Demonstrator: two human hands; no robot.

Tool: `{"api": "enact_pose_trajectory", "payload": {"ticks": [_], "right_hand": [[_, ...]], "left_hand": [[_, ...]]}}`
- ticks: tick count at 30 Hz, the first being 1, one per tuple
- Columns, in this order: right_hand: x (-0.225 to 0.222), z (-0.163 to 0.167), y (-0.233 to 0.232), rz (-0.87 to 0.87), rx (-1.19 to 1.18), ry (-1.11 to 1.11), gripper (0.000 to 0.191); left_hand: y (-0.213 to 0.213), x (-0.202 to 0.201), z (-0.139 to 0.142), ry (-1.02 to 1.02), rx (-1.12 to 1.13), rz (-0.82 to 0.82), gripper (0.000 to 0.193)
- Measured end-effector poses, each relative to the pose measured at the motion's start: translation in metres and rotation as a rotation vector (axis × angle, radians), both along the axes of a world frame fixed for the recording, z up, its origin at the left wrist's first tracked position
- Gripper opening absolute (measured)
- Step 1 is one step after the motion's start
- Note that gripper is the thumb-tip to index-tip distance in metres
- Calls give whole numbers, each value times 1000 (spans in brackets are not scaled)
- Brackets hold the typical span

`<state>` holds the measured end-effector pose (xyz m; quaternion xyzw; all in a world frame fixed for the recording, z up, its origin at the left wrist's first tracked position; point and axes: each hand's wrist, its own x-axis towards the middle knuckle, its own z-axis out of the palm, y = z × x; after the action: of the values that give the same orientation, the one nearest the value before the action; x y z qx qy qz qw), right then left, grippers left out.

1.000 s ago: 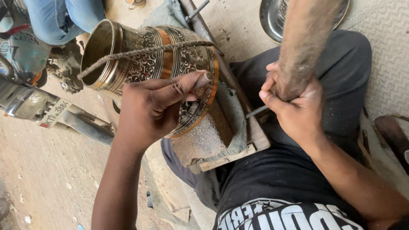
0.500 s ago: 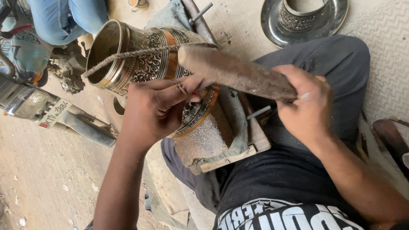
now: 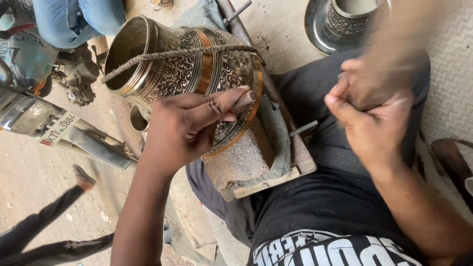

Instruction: The person sits on the floor and uses a chisel and hammer to engrave a decorative pattern onto a brass pot. They hold the chisel against the pot's surface and strike it repeatedly with a wooden-handled hammer, rotating the pot to work on different sections.

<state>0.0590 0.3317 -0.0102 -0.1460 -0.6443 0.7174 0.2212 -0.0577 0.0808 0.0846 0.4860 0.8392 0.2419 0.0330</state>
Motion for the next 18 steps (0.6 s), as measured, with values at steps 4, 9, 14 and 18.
{"api": "enact_pose_trajectory", "payload": {"ticks": [4, 9, 14, 18], "right_hand": [[5, -2, 1, 223, 870, -311, 24], [22, -11, 8, 148, 517, -181, 32], [22, -19, 5, 124, 296, -114, 44], [15, -11, 3, 145, 285, -68, 47]], "left_hand": [[-2, 0, -2, 18, -22, -8, 59], [-11, 21, -5, -97, 470, 276, 33], [-11, 54, -26, -345, 994, 641, 41], [1, 56, -42, -195, 956, 564, 46]]}}
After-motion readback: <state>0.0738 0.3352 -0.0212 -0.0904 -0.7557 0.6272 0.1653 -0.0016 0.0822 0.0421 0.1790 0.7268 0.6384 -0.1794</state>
